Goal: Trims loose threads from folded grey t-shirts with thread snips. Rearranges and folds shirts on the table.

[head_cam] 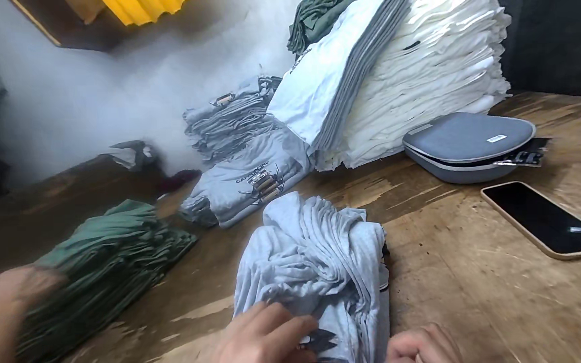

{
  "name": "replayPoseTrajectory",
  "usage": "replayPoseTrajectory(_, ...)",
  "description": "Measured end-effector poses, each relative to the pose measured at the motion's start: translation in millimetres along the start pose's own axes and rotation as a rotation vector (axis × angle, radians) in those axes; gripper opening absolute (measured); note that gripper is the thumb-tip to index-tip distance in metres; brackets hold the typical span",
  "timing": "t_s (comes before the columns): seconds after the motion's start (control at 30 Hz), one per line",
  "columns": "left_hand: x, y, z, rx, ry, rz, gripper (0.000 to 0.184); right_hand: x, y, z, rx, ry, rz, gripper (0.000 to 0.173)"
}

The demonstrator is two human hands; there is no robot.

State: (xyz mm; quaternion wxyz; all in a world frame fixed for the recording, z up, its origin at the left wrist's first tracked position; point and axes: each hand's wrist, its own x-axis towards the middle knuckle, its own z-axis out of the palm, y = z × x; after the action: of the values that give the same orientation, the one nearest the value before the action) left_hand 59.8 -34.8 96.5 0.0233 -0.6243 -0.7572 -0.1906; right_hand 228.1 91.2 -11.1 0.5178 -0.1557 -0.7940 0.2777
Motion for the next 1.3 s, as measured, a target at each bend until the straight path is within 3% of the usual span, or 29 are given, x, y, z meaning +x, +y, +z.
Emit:
replayPoseTrajectory(0.13, 3.1, 2.6, 8.4, 0.002, 0.007, 0.024, 0.015, 6.2, -7.8, 3.2, -0.112, -0.096, 0.119, 0.041)
replayPoseTrajectory(0.2, 3.8, 1.4, 6.5, 0.0, 0.034, 0.029, 0.015, 3.7, -6.9, 6.9, -0.11, -0.134, 0.152, 0.026)
replayPoseTrajectory(0.23, 4.2, 0.9, 4.0, 0.001, 0.043, 0.037, 0.015, 0.9, -5.7, 8.0, -0.095, -0.121, 0.154, 0.021)
replayPoseTrajectory(0.5, 13.5, 13.2, 17.0, 0.035, -0.032, 0.089, 0.012, -5.7, 2.0, 8.9, 0.12, -0.005, 0.11, 0.023)
replayPoseTrajectory(0.57, 13.2, 7.5, 17.7, -0.009, -0.01, 0.062, 0.012, -6.9, 0.9, 6.2, 0.076, -0.039, 0.049, 0.027)
replayPoseTrajectory(0.7, 10.0, -5.2, 12.5, -0.183, -0.079, -0.017, 0.036, 0.7, -10.4, 6.3, -0.126, -0.071, 0.071, 0.047)
replayPoseTrajectory(0.73, 10.3, -8.4, 15.3, -0.223, -0.072, -0.016, 0.032, 4.9, -14.6, 9.8, -0.182, -0.073, 0.092, 0.051)
replayPoseTrajectory(0.77, 10.9, -12.3, 18.2, -0.273, -0.054, 0.005, 0.024, 9.0, -17.5, 14.7, -0.227, -0.078, 0.105, 0.049)
replayPoseTrajectory(0.87, 14.9, -27.1, 21.3, -0.451, -0.05, 0.116, 0.013, 16.8, -12.8, 30.6, -0.158, -0.058, 0.052, 0.016)
replayPoseTrajectory(0.93, 16.4, -30.4, 23.2, -0.528, -0.04, 0.072, 0.013, 19.8, -3.5, 33.7, 0.065, -0.057, -0.002, 0.012)
replayPoseTrajectory(1.0, 18.8, -30.3, 29.3, -0.582, -0.016, -0.046, 0.012, 19.9, 10.7, 33.7, 0.105, -0.036, -0.07, 0.011)
replayPoseTrajectory(1.13, 23.1, -27.5, 37.4, -0.717, -0.033, -0.15, 0.029, 13.0, 23.8, 26.0, -0.268, 0.165, -0.194, 0.008)
replayPoseTrajectory(1.23, 15.5, -27.2, 32.5, -0.723, -0.004, -0.048, 0.049, 5.1, 13.2, 14.9, -0.203, 0.223, -0.145, 0.012)
replayPoseTrajectory(1.3, 6.5, -30.1, 28.4, -0.534, 0.104, 0.078, 0.047, 0.1, 6.5, 10.3, -0.098, 0.221, -0.064, 0.016)
